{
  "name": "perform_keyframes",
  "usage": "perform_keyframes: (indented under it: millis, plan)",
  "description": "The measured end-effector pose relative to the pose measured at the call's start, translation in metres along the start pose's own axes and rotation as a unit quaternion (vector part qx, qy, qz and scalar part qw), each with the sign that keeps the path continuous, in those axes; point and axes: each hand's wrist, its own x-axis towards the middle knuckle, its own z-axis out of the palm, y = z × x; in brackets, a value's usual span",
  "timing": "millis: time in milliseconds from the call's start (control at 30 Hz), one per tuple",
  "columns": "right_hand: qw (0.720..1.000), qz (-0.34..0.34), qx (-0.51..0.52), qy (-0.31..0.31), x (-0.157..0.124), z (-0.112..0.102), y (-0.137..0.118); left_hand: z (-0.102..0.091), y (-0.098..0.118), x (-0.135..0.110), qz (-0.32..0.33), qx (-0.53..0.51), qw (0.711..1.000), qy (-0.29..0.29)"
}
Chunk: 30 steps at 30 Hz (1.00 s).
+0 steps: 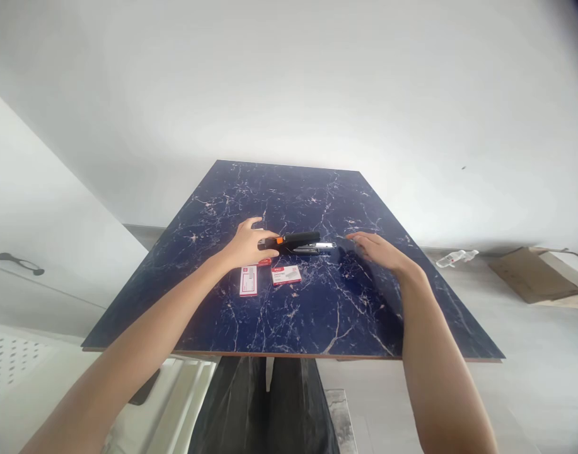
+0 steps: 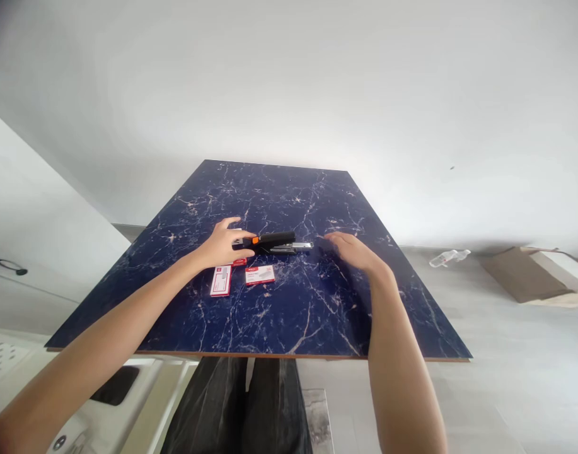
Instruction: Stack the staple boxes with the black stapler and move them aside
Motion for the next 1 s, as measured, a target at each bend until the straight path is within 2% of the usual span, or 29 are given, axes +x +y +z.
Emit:
perform_keyframes:
  millis: [133, 200, 300, 400, 500, 600, 667, 733, 833, 933, 1000]
  plan:
    - [0.998, -0.042, -0.042, -0.036, 0.007, 0.013, -0.032, 0.001, -0.005, -0.001, -0.009, 0.029, 0.999, -0.01]
    - [0.996, -0.057, -0.029, -0.059, 0.01, 0.019, -0.04, -0.001, -0.007, 0.001, -0.011, 0.032, 0.999, -0.016]
    - [0.993, -0.05, 0.063, -0.086, 0.012, 0.025, -0.04, -0.004, -0.01, 0.001, -0.009, 0.032, 0.999, -0.02]
    - [0.978, -0.022, 0.168, -0.119, 0.009, 0.023, -0.033, -0.003, -0.011, 0.0, -0.017, 0.022, 0.999, -0.022]
    - [0.973, -0.001, 0.208, -0.103, 0.005, 0.018, -0.029, -0.001, -0.01, -0.001, -0.02, 0.02, 0.999, -0.018]
    - [0.991, -0.004, 0.125, -0.057, -0.002, 0.015, -0.034, 0.0, -0.008, -0.002, -0.031, 0.031, 0.999, -0.022]
    - [0.997, -0.034, 0.037, -0.066, -0.012, 0.016, -0.041, 0.001, -0.008, -0.001, -0.039, 0.037, 0.998, -0.023]
    - [0.989, -0.084, -0.019, -0.116, -0.023, 0.021, -0.048, 0.002, -0.009, -0.001, -0.035, 0.038, 0.998, -0.022]
    - [0.963, -0.187, -0.056, -0.185, -0.036, 0.036, -0.055, 0.003, -0.01, 0.0, -0.024, 0.041, 0.999, -0.02]
    - [0.945, -0.253, -0.082, -0.193, -0.037, 0.053, -0.058, 0.005, -0.013, 0.0, -0.018, 0.045, 0.999, -0.015]
    - [0.953, -0.237, -0.086, -0.168, -0.034, 0.06, -0.056, 0.005, -0.014, 0.0, -0.015, 0.047, 0.999, -0.011]
